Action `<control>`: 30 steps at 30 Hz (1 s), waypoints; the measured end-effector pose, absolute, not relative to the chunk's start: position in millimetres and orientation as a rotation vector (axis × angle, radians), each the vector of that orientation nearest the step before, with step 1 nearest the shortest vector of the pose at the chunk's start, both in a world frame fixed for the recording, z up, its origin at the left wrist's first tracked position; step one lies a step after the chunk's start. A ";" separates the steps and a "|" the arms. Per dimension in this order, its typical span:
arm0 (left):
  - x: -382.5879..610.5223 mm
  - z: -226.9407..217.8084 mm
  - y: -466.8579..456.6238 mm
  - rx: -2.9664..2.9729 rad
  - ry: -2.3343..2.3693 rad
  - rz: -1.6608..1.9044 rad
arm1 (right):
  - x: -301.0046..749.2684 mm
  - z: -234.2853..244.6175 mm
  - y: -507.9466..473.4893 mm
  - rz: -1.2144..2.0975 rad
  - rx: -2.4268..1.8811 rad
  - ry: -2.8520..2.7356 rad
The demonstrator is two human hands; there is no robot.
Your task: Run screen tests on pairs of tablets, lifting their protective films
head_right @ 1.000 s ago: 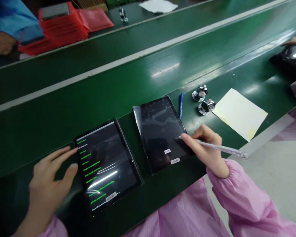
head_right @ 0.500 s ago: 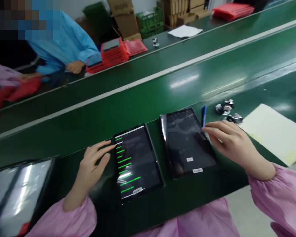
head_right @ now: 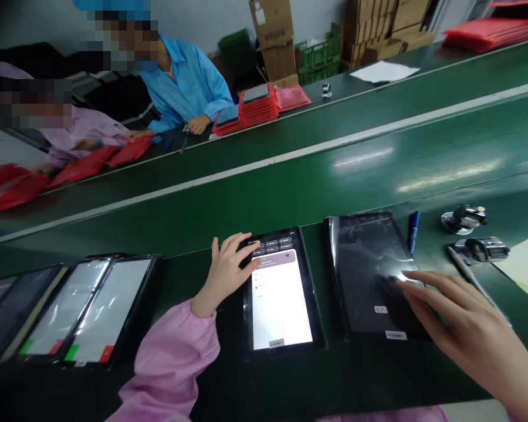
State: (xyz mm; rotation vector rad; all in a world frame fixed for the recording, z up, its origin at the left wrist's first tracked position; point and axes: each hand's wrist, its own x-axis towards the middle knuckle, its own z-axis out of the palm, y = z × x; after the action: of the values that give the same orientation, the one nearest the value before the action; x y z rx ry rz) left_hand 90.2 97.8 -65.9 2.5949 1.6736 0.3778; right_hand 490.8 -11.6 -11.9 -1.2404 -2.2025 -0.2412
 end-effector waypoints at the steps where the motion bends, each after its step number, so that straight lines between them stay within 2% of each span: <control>1: 90.0 -65.9 97.5 2.597 1.668 0.376 | 490.4 -11.3 -13.7 -0.230 -1.239 -2.205; 9: 92.1 -62.3 93.7 2.551 1.689 0.345 | 464.2 -18.2 -10.1 -0.117 -1.204 -2.185; 14: 90.7 -57.1 92.3 2.533 1.701 0.443 | 455.1 -17.6 -12.3 -0.081 -1.154 -2.171; 30: 93.7 -60.6 92.7 2.555 1.652 0.429 | 446.1 -21.6 -12.0 -0.170 -1.097 -2.197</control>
State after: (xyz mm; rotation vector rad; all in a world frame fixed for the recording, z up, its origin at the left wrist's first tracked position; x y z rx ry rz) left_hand 93.7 92.7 -60.6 2.5554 1.6517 0.4288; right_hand 446.1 -12.0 -21.6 -1.0969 -2.1969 -0.1703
